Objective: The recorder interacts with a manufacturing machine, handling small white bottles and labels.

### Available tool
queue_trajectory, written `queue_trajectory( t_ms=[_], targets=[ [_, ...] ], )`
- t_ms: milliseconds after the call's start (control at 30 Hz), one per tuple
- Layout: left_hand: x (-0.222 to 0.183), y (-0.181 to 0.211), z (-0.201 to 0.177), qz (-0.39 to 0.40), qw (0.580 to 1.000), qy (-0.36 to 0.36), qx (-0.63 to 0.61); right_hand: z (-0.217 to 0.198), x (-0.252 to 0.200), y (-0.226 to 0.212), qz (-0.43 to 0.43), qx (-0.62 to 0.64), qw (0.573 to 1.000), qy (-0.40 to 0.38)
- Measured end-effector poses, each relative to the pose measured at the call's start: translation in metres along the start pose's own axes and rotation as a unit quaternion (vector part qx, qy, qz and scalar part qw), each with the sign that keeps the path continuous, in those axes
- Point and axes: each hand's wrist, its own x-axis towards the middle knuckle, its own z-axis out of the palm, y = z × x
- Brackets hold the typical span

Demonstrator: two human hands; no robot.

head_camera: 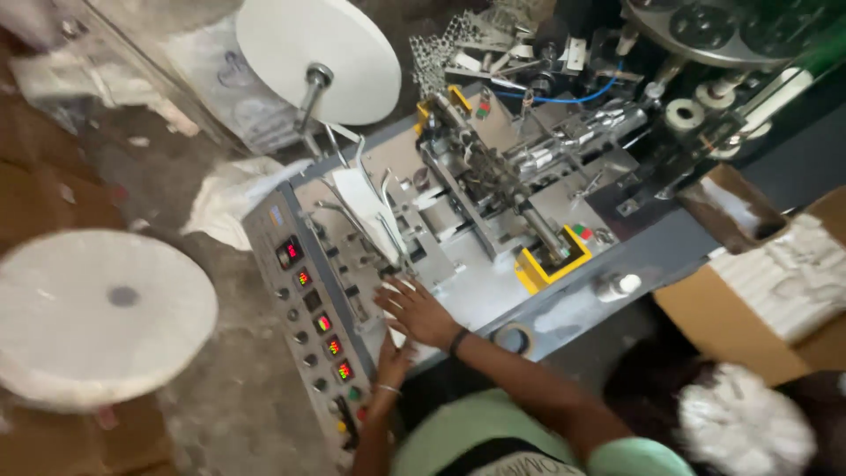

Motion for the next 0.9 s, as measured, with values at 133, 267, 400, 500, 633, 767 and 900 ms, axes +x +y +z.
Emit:
queue_trajectory(
  t_ms=[133,267,400,500,633,767,900],
  targets=[
    [-0.005,-0.009,0.001,0.028,0.999,0.005,-0.014,-0.033,0.000,-0.001,0.022,0.083,0.996,0.039],
    [-0.044,0.037,-0.009,0.105,0.992,-0.005,0.073,-0.095,-0.018,0.006,0.053,0.333,0.941,0.030],
    [-0.073,0.071,-0.003,0.249,0.938,0.059,0.233,-0.065,-0.073,0.034,0.205,0.459,0.861,-0.071],
    [-0.066,0.051,0.009,0.323,0.885,0.122,0.312,0.008,-0.113,0.052,0.113,0.236,0.965,-0.026],
    [-0.028,0.014,0.023,0.263,0.948,0.110,0.146,0.023,-0.103,0.039,0.261,0.486,0.819,0.161],
    [-0.062,0.038,0.049,0.287,0.954,0.047,0.074,0.005,-0.103,0.004,0.218,0.472,0.846,0.118],
    [-0.082,0.076,0.052,0.290,0.955,0.028,0.058,0.006,-0.105,0.002,0.210,0.450,0.855,0.149]
  ],
)
